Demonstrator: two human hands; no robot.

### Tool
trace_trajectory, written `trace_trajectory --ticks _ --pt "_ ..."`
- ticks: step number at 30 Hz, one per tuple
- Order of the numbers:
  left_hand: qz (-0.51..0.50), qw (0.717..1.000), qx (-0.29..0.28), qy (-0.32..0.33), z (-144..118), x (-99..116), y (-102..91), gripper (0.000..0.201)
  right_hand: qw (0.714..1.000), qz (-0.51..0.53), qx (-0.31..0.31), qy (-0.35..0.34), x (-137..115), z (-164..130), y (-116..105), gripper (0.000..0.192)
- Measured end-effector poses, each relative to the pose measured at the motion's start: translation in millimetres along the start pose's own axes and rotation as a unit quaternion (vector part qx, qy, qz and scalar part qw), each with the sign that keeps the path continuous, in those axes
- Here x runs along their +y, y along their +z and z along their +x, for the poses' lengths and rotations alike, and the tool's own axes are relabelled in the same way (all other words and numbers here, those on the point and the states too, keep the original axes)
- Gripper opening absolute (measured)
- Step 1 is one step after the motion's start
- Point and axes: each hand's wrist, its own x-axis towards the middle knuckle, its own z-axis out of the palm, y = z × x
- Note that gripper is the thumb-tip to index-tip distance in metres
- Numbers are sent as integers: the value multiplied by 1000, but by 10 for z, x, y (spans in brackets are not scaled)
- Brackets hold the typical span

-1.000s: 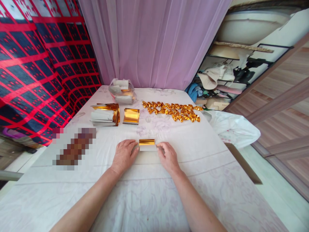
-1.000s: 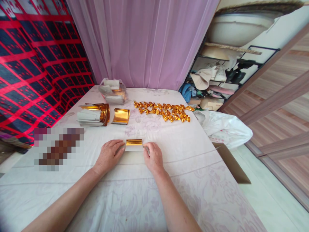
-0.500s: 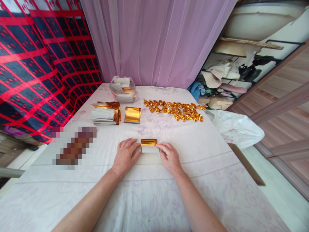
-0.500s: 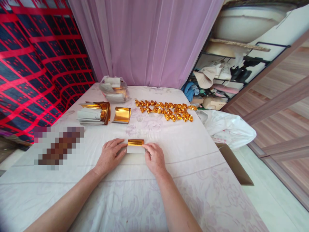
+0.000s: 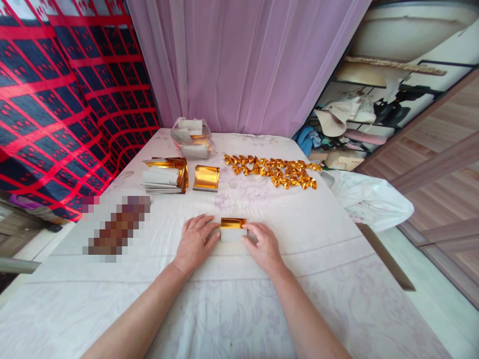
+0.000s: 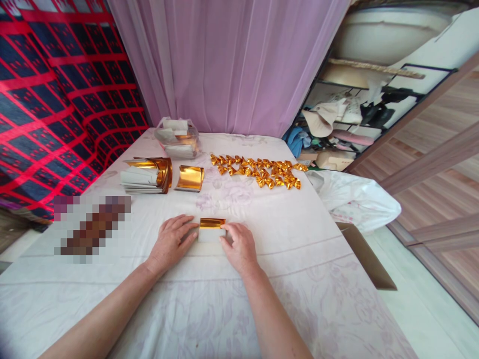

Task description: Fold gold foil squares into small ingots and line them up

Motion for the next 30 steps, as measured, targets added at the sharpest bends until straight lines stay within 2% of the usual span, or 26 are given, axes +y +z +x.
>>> trace_trajectory --ticks 3,7,14,22,30 --pt "0 1000 2 -7 2 4 1 29 1000 -29 -3 -5 -5 -9 3 31" --pt "7 1000 -10 -7 4 20 -14 30 999 -45 -7 -17 -10 -21 10 25" --pt "5 1000 -25 -6 2 32 -29 31 999 -30 -7 -27 -48 -11 -12 23" --pt "14 999 -33 -14 10 51 -35 31 999 -2 -8 -33 -80 -10 -38 10" --pt "-1 999 -36 -27 31 51 -36 29 999 13 -20 -49 -86 -27 -72 19"
